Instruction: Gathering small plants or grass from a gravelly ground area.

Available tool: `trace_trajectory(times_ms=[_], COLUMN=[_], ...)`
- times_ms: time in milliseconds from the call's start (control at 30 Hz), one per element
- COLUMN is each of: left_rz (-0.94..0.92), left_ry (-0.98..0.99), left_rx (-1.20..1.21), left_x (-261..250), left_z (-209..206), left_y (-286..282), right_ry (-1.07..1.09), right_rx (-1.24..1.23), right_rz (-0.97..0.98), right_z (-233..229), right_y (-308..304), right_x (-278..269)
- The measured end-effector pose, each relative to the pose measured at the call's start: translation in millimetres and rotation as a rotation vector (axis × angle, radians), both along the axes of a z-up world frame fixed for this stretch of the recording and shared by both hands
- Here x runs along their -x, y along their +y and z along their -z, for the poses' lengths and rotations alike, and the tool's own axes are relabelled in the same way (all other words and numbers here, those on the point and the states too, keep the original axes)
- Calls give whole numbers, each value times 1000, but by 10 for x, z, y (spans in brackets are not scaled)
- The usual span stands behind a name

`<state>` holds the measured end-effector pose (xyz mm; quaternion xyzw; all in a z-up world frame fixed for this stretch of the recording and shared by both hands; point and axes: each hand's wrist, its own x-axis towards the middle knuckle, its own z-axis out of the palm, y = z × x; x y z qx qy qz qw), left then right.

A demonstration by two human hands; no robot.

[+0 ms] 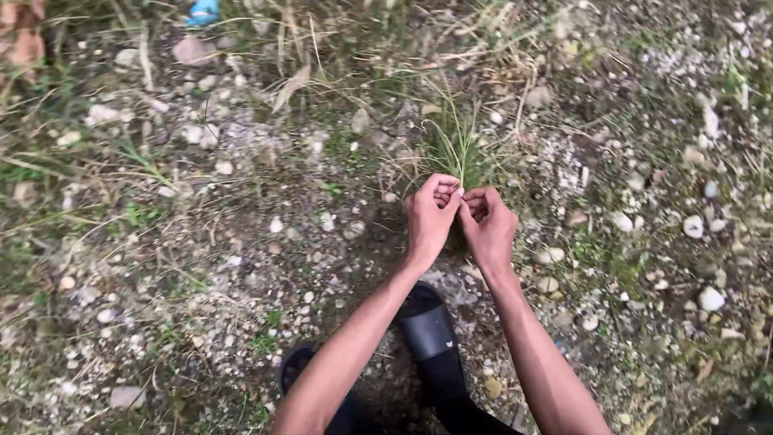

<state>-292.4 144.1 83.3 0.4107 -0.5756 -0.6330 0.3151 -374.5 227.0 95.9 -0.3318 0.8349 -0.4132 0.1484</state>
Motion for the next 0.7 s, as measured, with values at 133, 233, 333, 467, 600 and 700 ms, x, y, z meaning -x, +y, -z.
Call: trace_trajectory(times_ms=[133, 233, 333, 467, 600, 700], left_rz=[74, 135, 133, 74, -63, -157], left_ry=[-67, -143, -131, -125, -192, -429], left_rx=[-35, 108, 271, 361, 395, 356], left_x=[158, 156, 107, -86, -546, -959], left_z=[121, 287, 321, 284, 157, 148], left_y=[160, 242, 238, 122, -185, -440], right_ry=[28, 81, 132, 279, 256, 280], right_rx=[-62, -114, -178, -188, -88, -68], right_rz=[-3, -98, -139, -177, -270, -419], right_z=[42, 40, -19, -138, -186, -115], right_y=[233, 323, 308, 160, -234, -556], right_x=[168, 185, 177, 180, -24, -293])
